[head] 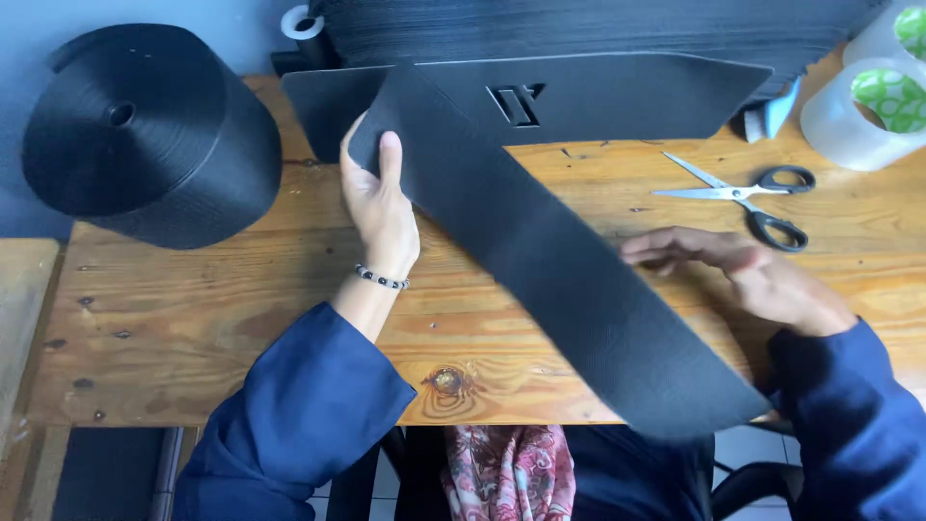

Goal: Cutting a strip of black velcro from a roll with scissors and marking it with a blue tool

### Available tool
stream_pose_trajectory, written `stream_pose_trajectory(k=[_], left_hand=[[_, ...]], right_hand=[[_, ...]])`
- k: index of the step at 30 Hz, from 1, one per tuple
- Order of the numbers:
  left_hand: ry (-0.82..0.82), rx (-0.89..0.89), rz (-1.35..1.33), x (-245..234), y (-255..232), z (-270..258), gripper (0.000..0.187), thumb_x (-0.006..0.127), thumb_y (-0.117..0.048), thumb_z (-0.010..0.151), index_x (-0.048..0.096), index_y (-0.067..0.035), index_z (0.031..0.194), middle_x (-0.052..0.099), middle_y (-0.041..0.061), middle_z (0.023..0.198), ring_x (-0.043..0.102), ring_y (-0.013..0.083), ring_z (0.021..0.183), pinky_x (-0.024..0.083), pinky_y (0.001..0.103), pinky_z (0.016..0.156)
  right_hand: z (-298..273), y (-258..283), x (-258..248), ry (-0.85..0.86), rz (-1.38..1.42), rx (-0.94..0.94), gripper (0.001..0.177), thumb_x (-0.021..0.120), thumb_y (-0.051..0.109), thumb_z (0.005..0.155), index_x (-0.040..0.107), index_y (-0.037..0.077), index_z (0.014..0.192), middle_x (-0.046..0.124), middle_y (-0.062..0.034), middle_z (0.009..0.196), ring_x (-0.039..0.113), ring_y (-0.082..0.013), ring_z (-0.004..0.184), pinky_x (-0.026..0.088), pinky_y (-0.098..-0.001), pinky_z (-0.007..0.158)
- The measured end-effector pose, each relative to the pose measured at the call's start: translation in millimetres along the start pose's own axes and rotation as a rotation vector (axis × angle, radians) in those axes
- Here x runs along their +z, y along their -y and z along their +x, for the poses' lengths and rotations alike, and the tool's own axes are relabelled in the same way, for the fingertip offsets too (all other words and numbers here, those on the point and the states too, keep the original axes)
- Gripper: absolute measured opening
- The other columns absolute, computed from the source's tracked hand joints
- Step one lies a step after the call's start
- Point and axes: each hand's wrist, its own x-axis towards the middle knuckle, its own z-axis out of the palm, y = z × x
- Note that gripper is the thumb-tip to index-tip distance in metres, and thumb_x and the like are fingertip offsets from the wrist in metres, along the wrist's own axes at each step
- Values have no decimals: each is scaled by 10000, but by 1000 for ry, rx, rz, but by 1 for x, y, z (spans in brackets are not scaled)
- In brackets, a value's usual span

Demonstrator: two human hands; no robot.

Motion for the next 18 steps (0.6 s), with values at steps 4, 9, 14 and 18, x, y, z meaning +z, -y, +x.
stream_pose_trajectory(k=[4, 9, 14, 18], left_hand=[[-31, 24, -27, -10, 9, 8, 308, 618, -155, 1057, 572, -67, 1349, 638, 157, 1348, 619, 236, 1237, 519, 377, 1115], [47, -5, -252, -12, 19, 8, 318, 633, -95, 1059, 567, -89, 1370, 640, 179, 1365, 620, 275, 1246, 481, 417, 1138], [145, -81, -282, -1, 0, 3, 351, 654, -81, 1045, 566, -60, 1385, 619, 180, 1415, 609, 251, 1292, 475, 383, 1158], [276, -237, -227, 8, -10, -7, 534, 708, -50, 999, 498, -163, 1477, 605, 134, 1470, 616, 246, 1313, 599, 467, 1037]], right_hand=[[-13, -14, -11, -18, 59, 96, 1355, 240, 1070, 654, 559, 3, 1427, 680, -124, 1427, 699, -239, 1250, 496, -398, 1085], [-25, -39, 0, -90, 36, 206, 617, 804, 121, 770, 627, 83, 1360, 673, -15, 1426, 604, -102, 1286, 437, -304, 1117], [-27, -35, 8, -138, 79, 210, 331, 713, 133, 893, 691, 71, 1218, 812, -38, 1171, 723, -108, 1057, 545, -262, 933], [-39, -51, 8, -243, 75, 222, 387, 670, 105, 918, 618, 83, 1301, 737, -37, 1268, 681, -112, 1200, 526, -269, 1015]])
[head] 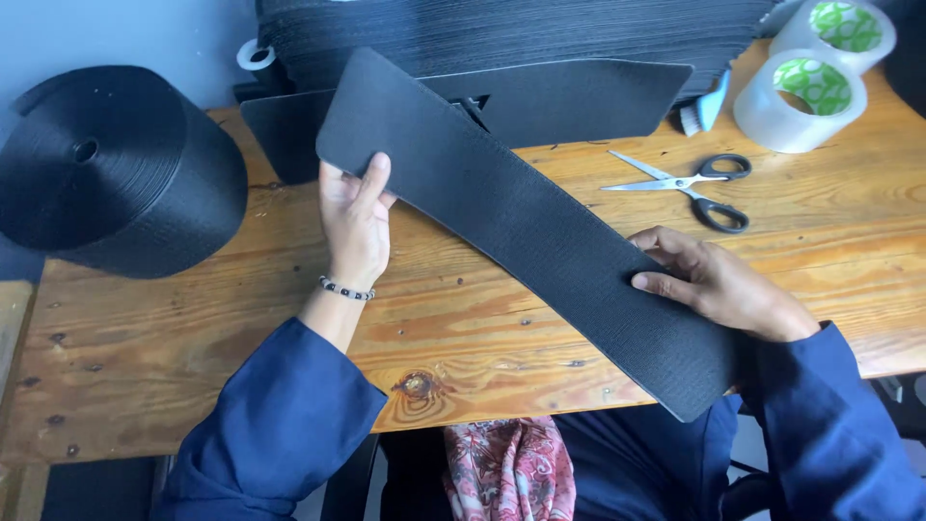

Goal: Cutting a strip of black velcro from a roll with scissors and marking it with a blue tool

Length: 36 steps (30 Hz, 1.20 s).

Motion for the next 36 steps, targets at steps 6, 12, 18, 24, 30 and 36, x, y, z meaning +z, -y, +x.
stream_pose_trajectory(k=[6, 12, 18, 24, 30, 36], left_hand=[[-38, -72, 44, -1, 12, -7, 246, 763, -54, 924, 684, -131, 1144, 747, 108, 1191, 714, 201, 1107, 618, 422, 939], [50, 45, 122, -5, -28, 9, 510, 710, -119, 989, 540, -60, 1466, 642, 107, 1427, 662, 155, 1178, 621, 272, 894], [68, 85, 462, -26, -80, 25, 267, 680, -117, 974, 601, -127, 1229, 556, -34, 963, 502, 6, 835, 355, 131, 599], [164, 144, 607, -45, -64, 34, 498, 644, -60, 989, 472, -94, 1456, 497, 94, 1485, 505, 184, 1340, 401, 306, 1181], [234, -2, 556, -42, -83, 33, 597, 608, 39, 973, 405, -17, 1533, 632, 167, 1343, 602, 180, 1249, 491, 279, 1107], [185, 115, 709, -75, -74, 36, 255, 706, 33, 970, 627, -64, 1192, 629, 2, 1050, 596, 81, 986, 498, 218, 921]], right_hand=[[-13, -11, -6, -46, -160, -43, 379, 603, 204, 967, 607, 98, 1331, 716, -2, 1257, 639, -75, 1162, 459, -245, 1001], [5, -3, -37, -78, -427, -73, 369, 635, 243, 939, 636, 169, 1300, 711, 4, 1225, 652, -123, 1114, 488, -301, 993], [41, 76, -48, -140, -952, 244, 497, 575, 509, 947, 520, 273, 1381, 732, -114, 1194, 708, -396, 1084, 518, -490, 886], [76, 59, -22, 114, -653, 113, 468, 545, 445, 945, 601, 326, 1394, 722, 96, 1330, 679, -143, 1195, 466, -331, 1026], [62, 23, -40, -280, -982, -190, 443, 663, 458, 970, 666, 214, 1340, 788, -56, 1061, 743, -345, 913, 522, -436, 772], [39, 8, -60, -631, -1012, -729, 179, 915, 70, 1180, 755, -11, 1167, 783, -140, 1137, 712, -312, 988, 521, -403, 869]])
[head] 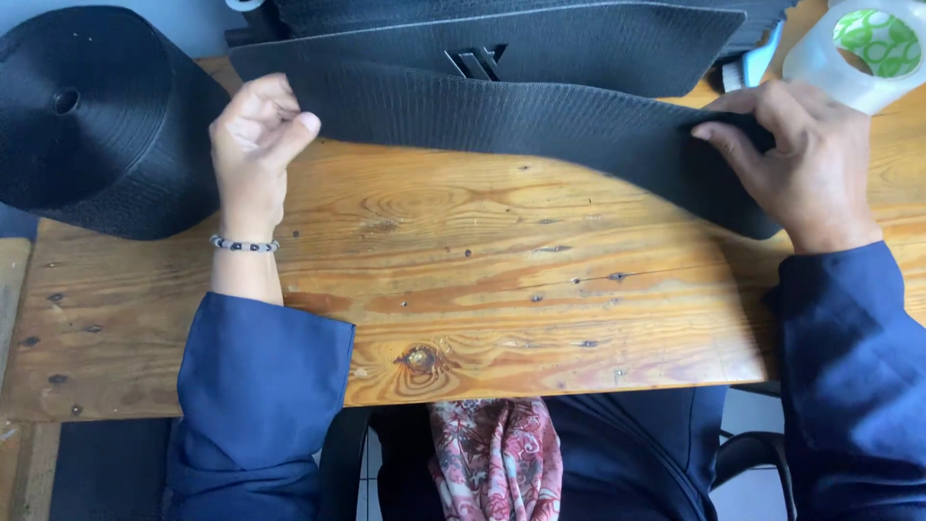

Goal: Cutting a strip of black velcro from a roll with scissors and marking it with a blue tool

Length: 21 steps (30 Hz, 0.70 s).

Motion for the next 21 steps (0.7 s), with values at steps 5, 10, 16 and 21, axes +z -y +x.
stream_pose_trajectory(k=[5, 10, 16, 21], left_hand=[[10, 119, -10, 5, -32, -5, 122, 540, -23, 940, 646, -5, 998, 689, 162, 1029, 670, 223, 1006, 534, 303, 966], [-25, 118, -115, -1, -36, -9, 289, 506, -227, 1045, 613, 21, 941, 661, 195, 932, 663, 270, 867, 575, 333, 791], [253, 142, 192, 9, -50, -10, 405, 529, -351, 1114, 689, 14, 1044, 700, 139, 1022, 663, 184, 926, 485, 274, 881], [511, 80, 517, 25, -52, -14, 291, 824, -194, 881, 762, -18, 1105, 693, 229, 1117, 667, 412, 1063, 506, 531, 961]], right_hand=[[8, 33, -8, -83, -37, -124, 132, 923, 55, 1153, 800, 29, 1114, 773, -104, 1068, 656, -283, 887, 501, -372, 813], [14, 52, -12, -176, -40, -256, 40, 801, -7, 1158, 814, 20, 1131, 759, -134, 1052, 623, -293, 846, 459, -374, 774], [20, 94, -1, 109, 14, -317, 101, 665, 244, 1063, 730, 168, 1052, 707, -33, 1029, 607, -267, 801, 452, -393, 680], [19, 109, 1, 287, 162, -206, 330, 664, 487, 973, 696, 169, 891, 699, -37, 878, 716, -291, 827, 577, -372, 752]])
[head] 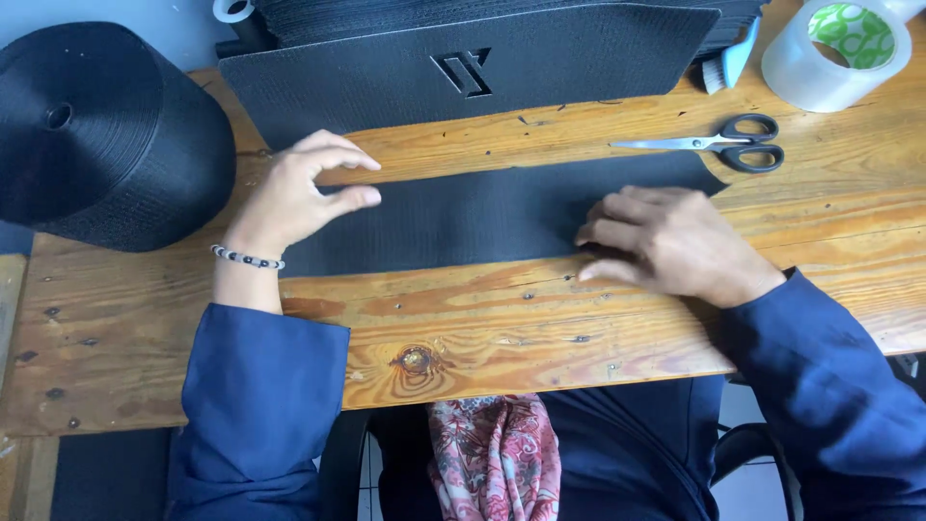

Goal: Cutting a strip of black velcro from a roll with scissors and marking it with a blue tool

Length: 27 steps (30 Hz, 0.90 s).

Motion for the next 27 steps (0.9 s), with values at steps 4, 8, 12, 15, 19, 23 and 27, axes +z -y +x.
stream_pose_trajectory(k=[4, 8, 12, 15, 19, 23, 27], left_hand=[[148, -126, 79, 5, 21, 0, 433, 835, -327, 837, 735, -194, 1236, 578, 38, 1230, 573, 213, 1226, 387, 380, 1119], [190, -111, 84, 8, 23, -1, 554, 891, -248, 762, 729, -179, 1287, 527, 39, 1236, 536, 197, 1228, 348, 350, 1143], [224, -58, 102, 6, 24, -3, 417, 805, -111, 840, 748, -170, 1249, 565, 35, 1243, 548, 206, 1212, 373, 368, 1109], [130, 61, 331, 10, 30, -5, 455, 605, 43, 834, 788, -217, 1160, 653, -23, 1242, 568, 263, 1095, 388, 437, 1047], [-17, 212, 337, 23, 6, 4, 314, 726, -198, 941, 738, -150, 1251, 649, 88, 1330, 608, 306, 1165, 406, 474, 1031], [186, 205, 214, 46, -1, 8, 787, 868, -505, 758, 602, -210, 1437, 467, 136, 1534, 443, 372, 1373, 307, 547, 1166], [285, 150, 186, 53, -1, 10, 852, 929, -463, 685, 599, -248, 1441, 435, 98, 1539, 412, 369, 1395, 286, 562, 1186]], right_hand=[[-17, -30, -15, -128, 121, 89, 196, 703, 278, 995, 747, 87, 1004, 726, -83, 1023, 692, -266, 922, 523, -382, 838], [-48, -68, -3, -260, -133, 407, 86, 744, 98, 1191, 742, 30, 1138, 701, -125, 1131, 652, -305, 1001, 510, -432, 853], [-63, -89, 6, -180, -208, 450, 166, 745, 226, 1169, 763, 64, 1199, 704, -154, 1221, 630, -371, 1142, 499, -466, 1002], [-62, -84, 19, -84, -333, 487, 257, 733, 405, 1136, 772, 158, 1076, 733, -38, 1063, 720, -303, 913, 529, -456, 631], [-45, -67, 17, 103, -214, 515, 358, 608, 481, 1109, 678, 187, 918, 706, -87, 812, 670, -358, 751, 464, -486, 630], [-50, -83, 17, -37, -59, 566, 239, 660, 294, 1139, 665, 103, 995, 705, -115, 863, 651, -360, 781, 454, -476, 692], [-60, -130, 11, -279, -167, 575, 112, 684, 1, 1187, 648, 11, 1293, 724, -92, 1141, 678, -267, 879, 514, -426, 769]])
